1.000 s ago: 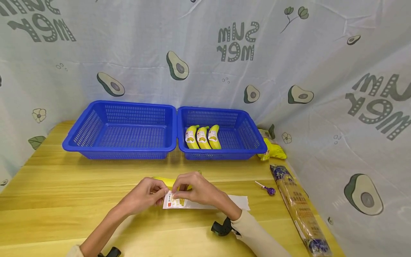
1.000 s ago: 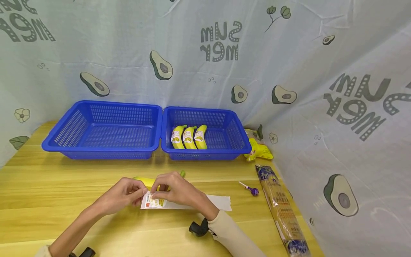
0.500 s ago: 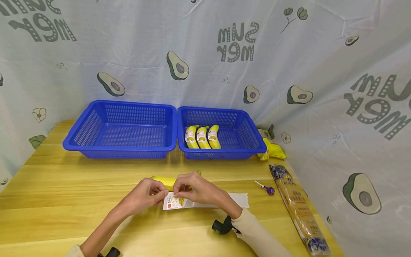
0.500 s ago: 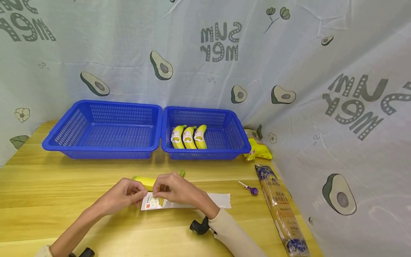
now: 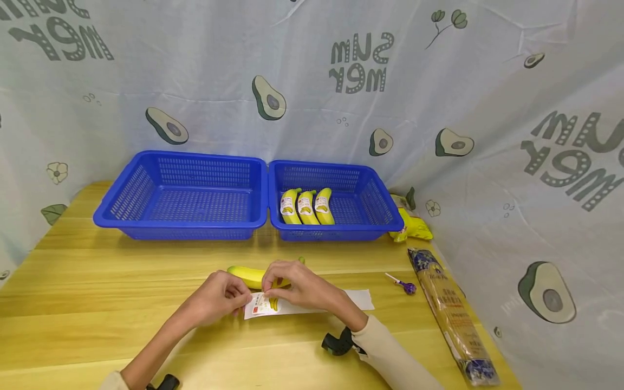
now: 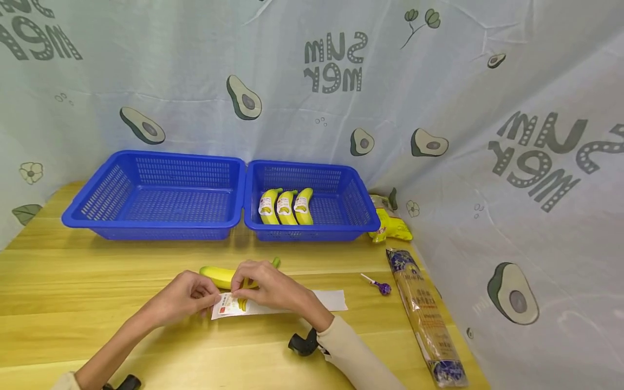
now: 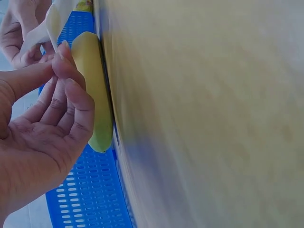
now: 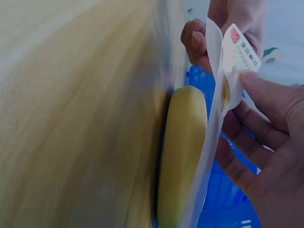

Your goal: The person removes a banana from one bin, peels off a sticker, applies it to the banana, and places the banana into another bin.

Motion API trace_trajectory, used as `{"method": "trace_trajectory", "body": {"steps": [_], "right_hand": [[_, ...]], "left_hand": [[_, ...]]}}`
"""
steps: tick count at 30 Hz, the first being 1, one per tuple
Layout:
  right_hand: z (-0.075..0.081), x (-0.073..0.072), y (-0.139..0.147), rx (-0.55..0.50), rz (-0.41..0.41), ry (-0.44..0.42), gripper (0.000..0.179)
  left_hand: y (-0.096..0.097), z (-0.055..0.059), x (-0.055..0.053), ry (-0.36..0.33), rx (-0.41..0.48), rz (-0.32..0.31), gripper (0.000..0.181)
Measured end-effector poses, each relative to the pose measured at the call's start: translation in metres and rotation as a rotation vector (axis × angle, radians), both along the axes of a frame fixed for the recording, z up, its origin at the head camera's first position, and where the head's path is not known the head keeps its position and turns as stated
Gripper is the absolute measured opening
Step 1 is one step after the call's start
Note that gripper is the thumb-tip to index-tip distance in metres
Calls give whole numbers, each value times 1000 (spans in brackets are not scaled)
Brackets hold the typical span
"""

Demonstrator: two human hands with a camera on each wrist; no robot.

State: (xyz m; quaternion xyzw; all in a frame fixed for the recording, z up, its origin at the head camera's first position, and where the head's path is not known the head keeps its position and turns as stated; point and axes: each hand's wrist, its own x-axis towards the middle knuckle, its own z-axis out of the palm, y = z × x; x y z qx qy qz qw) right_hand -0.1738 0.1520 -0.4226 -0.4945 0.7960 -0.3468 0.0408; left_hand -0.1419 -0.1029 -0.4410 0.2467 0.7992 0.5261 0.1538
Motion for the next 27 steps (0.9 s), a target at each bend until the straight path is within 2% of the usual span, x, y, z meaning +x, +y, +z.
{"method": "trace_trajectory", "body": {"steps": [6,12,23,27], "right_hand": [[2,-1,0,-11,6,-30,8],[5,-1,1,14,-8,-66,5],[9,-5,-2,12,9,-96,4],[9,-7,-2,0,17,-120,4]], "left_hand": [[0,1,2,0,-41,17,13],[2,1,5,49,-96,13,18],[5,-1,6,62,-113,-6,23],[4,-1,7,74,-149,17,24]]}}
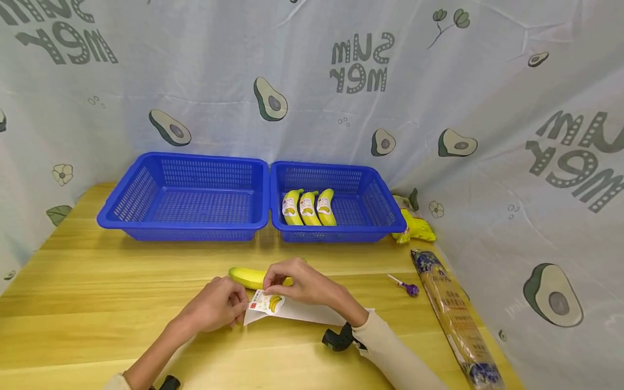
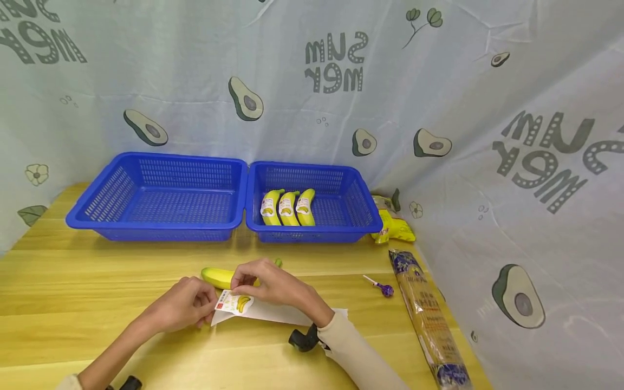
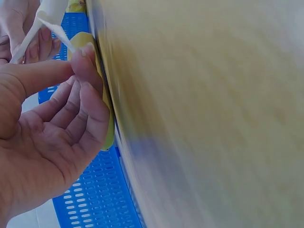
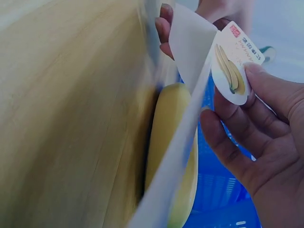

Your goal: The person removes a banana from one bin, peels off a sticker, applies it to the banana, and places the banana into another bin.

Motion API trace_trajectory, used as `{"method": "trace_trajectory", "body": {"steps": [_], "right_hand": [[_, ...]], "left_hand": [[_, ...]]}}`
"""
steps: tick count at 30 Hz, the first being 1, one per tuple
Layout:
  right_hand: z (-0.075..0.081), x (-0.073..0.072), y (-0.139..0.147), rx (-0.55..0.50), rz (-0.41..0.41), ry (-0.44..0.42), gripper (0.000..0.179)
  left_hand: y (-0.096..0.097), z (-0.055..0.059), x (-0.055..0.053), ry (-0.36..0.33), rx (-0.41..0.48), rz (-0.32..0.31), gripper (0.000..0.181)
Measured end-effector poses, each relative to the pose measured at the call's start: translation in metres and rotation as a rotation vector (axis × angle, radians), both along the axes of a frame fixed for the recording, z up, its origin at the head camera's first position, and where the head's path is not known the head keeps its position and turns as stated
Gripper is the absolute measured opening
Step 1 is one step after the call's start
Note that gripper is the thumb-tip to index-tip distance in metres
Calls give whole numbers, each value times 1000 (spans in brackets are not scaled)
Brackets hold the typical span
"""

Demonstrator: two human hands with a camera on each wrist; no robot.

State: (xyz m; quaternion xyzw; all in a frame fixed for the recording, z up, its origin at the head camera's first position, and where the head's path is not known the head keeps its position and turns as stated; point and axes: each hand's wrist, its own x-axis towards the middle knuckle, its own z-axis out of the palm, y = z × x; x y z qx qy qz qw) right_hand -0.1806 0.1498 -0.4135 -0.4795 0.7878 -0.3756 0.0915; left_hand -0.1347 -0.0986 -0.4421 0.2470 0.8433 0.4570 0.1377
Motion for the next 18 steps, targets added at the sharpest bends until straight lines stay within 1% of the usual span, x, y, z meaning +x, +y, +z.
{"method": "trace_trajectory", "body": {"steps": [4,10,12,15,18], "right_hand": [[0,-1,2,5,-3,5,5],[1,-3,4,5,-11,31,4],[0,-3,4,1,-9,32,4],[0,-3,4,4,-13,39,5],[-1,-4,4,8,-32,39,6]], "left_hand": [[-1,0,1,-4,-35,20,24],[-1,1,2,0,-75,22,26],[-2,2,3,-14,-67,21,25],[-5,4,2,-26,-31,12,20],[-9,8,-1,-9,29,-13,12]]}}
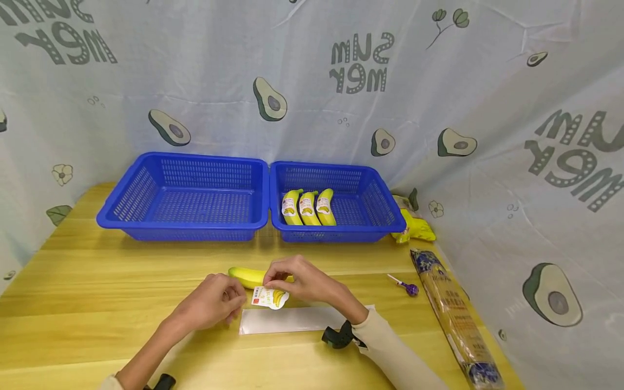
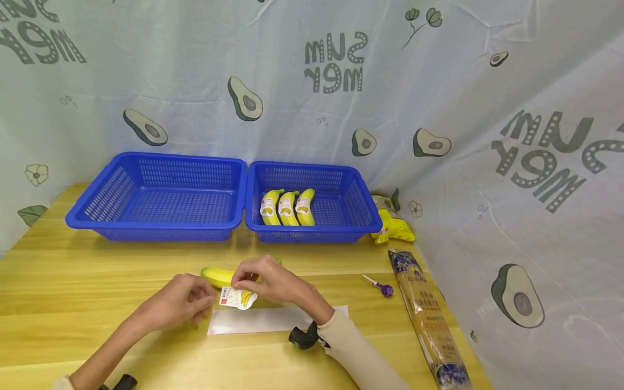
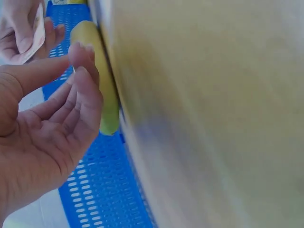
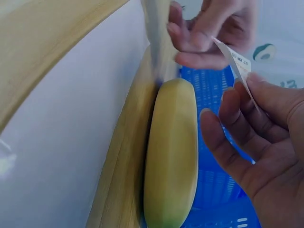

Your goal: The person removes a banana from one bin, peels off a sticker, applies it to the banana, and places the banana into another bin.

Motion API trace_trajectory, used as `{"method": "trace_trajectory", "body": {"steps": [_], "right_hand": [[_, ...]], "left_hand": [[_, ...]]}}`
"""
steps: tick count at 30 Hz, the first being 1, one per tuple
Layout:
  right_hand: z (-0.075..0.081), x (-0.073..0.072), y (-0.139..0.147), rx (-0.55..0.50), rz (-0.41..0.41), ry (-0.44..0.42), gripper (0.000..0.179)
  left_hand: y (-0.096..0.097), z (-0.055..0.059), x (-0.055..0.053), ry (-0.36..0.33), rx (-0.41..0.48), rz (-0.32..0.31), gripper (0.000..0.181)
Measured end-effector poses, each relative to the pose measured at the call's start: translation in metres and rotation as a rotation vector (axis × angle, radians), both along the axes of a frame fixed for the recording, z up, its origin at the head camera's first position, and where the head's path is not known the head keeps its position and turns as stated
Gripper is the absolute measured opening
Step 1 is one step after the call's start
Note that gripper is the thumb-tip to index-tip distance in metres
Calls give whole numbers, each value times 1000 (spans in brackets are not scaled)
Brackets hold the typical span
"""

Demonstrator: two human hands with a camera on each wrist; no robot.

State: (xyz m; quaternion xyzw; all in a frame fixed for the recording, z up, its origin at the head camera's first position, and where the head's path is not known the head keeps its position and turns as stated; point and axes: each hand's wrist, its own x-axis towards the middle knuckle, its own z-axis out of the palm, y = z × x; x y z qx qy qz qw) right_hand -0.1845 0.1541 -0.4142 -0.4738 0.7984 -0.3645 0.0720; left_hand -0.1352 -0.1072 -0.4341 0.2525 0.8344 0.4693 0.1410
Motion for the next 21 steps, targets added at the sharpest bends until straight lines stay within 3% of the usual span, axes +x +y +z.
{"method": "trace_trajectory", "body": {"steps": [3,8,16,21], "right_hand": [[-1,-1,0,2,-20,19,6],[-1,-1,0,-10,-35,43,6],[2,-4,-9,-29,-62,52,6],[3,-5,-10,-40,-89,54,5]], "left_hand": [[-3,5,-3,26,74,-17,10],[-2,11,-6,13,166,-16,16],[5,13,-8,82,154,87,9],[8,14,-9,83,144,122,9]]}}
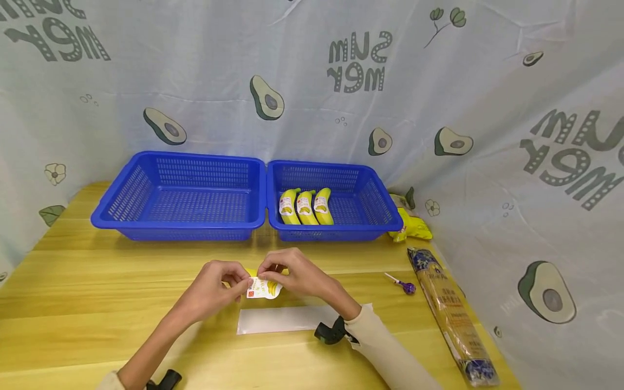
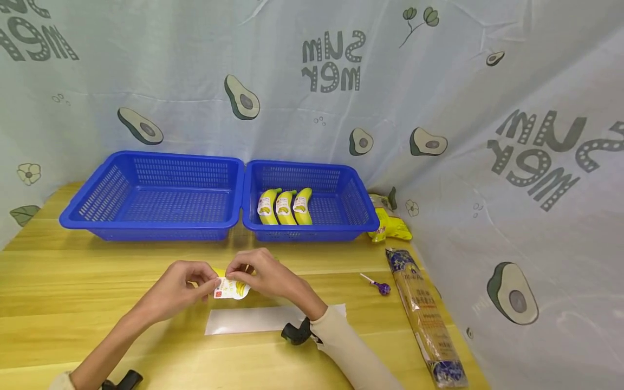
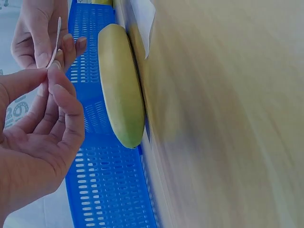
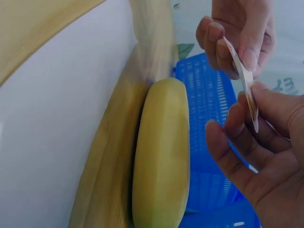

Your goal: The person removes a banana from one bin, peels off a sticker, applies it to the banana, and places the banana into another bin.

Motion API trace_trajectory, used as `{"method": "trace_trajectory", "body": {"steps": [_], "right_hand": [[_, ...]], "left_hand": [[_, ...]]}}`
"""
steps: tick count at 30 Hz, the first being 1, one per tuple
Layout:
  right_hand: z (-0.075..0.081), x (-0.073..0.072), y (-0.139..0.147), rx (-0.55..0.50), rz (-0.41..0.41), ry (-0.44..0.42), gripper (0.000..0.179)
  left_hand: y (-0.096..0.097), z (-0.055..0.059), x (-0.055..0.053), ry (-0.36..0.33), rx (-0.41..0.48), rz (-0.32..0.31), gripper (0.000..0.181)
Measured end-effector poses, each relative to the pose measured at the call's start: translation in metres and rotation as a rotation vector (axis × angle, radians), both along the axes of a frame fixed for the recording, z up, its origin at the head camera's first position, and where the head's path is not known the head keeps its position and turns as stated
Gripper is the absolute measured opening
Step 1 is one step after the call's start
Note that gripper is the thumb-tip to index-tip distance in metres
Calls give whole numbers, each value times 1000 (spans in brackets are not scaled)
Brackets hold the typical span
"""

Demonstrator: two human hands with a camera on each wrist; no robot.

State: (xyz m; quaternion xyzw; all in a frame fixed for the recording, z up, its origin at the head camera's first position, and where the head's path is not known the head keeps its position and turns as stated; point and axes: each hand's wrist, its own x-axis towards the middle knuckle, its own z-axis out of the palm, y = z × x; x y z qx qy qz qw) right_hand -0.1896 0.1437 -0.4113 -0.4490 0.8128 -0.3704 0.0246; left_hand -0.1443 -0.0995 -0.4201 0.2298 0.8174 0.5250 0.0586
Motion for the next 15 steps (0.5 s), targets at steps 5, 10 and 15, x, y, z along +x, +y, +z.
{"method": "trace_trajectory", "body": {"steps": [5,10,15], "right_hand": [[-2,-3,7,-32,-51,-12,3],[-4,-5,15,-67,-97,-19,5],[-4,-6,18,-76,-143,2,4]], "left_hand": [[1,-2,0,-11,17,51,7],[4,-5,-2,-26,18,82,8],[11,-6,-4,-41,3,120,10]]}}
